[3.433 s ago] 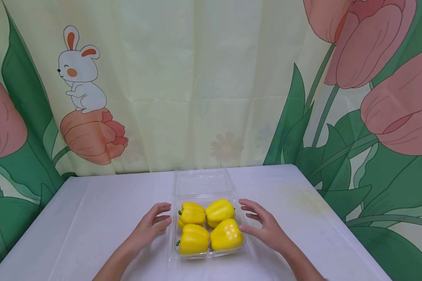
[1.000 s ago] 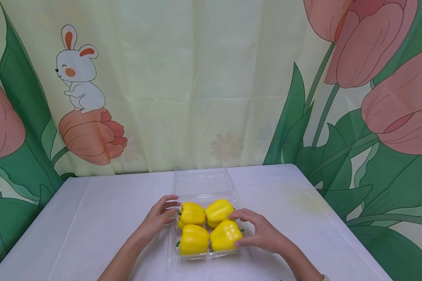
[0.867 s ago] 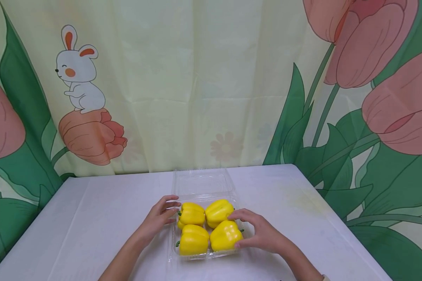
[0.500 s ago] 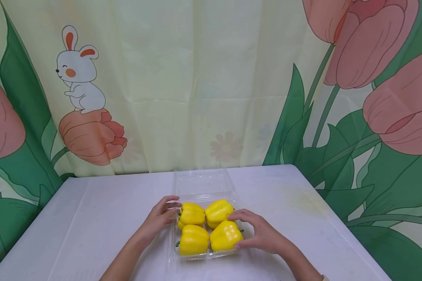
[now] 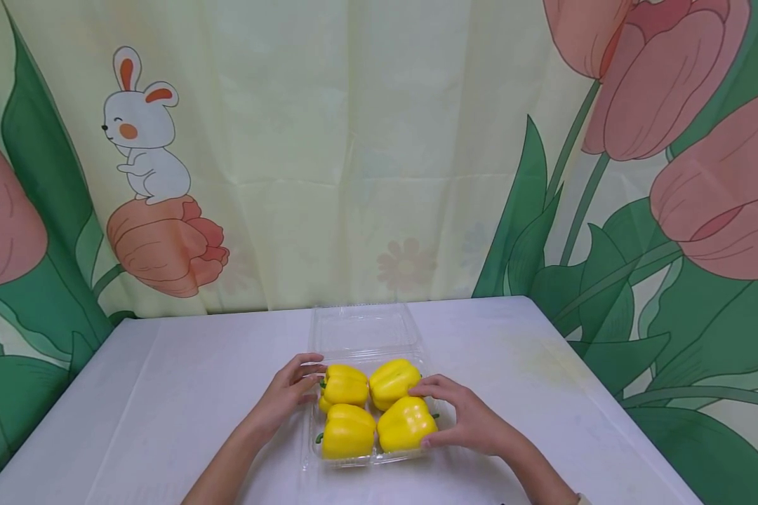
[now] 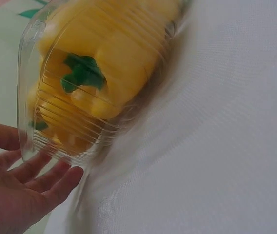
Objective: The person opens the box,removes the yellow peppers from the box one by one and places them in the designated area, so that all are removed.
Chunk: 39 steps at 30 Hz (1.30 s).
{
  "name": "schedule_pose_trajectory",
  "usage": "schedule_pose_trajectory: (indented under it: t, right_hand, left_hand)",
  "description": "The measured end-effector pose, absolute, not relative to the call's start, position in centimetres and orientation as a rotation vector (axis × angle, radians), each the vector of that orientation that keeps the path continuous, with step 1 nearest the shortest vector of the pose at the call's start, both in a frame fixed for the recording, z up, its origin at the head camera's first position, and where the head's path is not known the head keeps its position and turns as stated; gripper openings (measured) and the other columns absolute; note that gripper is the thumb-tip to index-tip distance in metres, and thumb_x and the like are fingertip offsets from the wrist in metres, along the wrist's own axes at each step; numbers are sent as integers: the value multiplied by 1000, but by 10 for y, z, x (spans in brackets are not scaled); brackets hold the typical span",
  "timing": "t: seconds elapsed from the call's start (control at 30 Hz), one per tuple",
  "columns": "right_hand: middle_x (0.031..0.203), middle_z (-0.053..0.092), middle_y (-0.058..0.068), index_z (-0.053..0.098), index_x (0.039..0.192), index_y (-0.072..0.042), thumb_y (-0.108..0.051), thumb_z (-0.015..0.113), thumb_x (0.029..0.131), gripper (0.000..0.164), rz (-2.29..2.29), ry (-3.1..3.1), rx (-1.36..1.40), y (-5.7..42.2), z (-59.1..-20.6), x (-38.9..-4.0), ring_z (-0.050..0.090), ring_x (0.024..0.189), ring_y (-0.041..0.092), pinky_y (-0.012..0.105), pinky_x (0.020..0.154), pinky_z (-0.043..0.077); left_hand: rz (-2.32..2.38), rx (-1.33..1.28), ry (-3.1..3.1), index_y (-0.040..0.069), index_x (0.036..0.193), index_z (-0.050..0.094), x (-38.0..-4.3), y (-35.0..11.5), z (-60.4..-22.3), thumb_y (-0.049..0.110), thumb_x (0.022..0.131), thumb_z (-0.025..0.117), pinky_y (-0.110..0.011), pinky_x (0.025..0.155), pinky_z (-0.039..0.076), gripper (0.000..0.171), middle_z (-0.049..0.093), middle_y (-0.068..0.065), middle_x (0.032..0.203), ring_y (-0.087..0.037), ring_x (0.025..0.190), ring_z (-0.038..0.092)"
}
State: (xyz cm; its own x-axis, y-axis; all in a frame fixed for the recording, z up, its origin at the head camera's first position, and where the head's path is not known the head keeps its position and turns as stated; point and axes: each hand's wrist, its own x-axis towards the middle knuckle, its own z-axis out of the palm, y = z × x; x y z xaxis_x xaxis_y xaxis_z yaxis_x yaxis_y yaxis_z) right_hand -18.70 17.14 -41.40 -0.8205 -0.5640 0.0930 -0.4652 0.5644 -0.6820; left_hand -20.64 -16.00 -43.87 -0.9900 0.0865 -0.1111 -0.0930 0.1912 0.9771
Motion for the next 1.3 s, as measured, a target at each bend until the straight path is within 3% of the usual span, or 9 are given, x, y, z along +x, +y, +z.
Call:
schedule_pose_trajectory:
  t: [0.5,0.8,1.03,1.3]
  right_hand:
    - [126,55,-12,61,126,-33,-42,80,74,56,-1125,2706,-930,172,-420,-186,53,118,15,46,102,48]
    - [126,57,-17,63,124,-34,-44,81,72,56,-1149,2708,-891,171,-420,-185,55,118,14,52,101,48]
    - [123,57,-22,64,122,-35,-47,82,70,56,-1169,2718,-861,170,-421,-184,55,116,9,47,100,49]
    - [123,57,-22,64,121,-36,-45,83,70,55,-1208,2721,-837,170,-425,-185,55,117,10,50,100,49]
  left_hand:
    - [1938,-15,2293,13,134,48,-207,-160,-440,16,99,50,-42,95,54,35,61,-6,130,-23,118,58]
    - [1946,-25,2266,14,135,48,-207,-161,-441,16,100,50,-41,94,54,35,61,-7,131,-23,118,58]
    - [1935,-21,2263,14,135,47,-207,-161,-441,18,100,50,-40,94,54,36,61,-7,131,-22,117,58]
    - [1932,-26,2272,17,135,47,-206,-161,-442,19,100,50,-42,96,54,36,60,-6,132,-22,118,57]
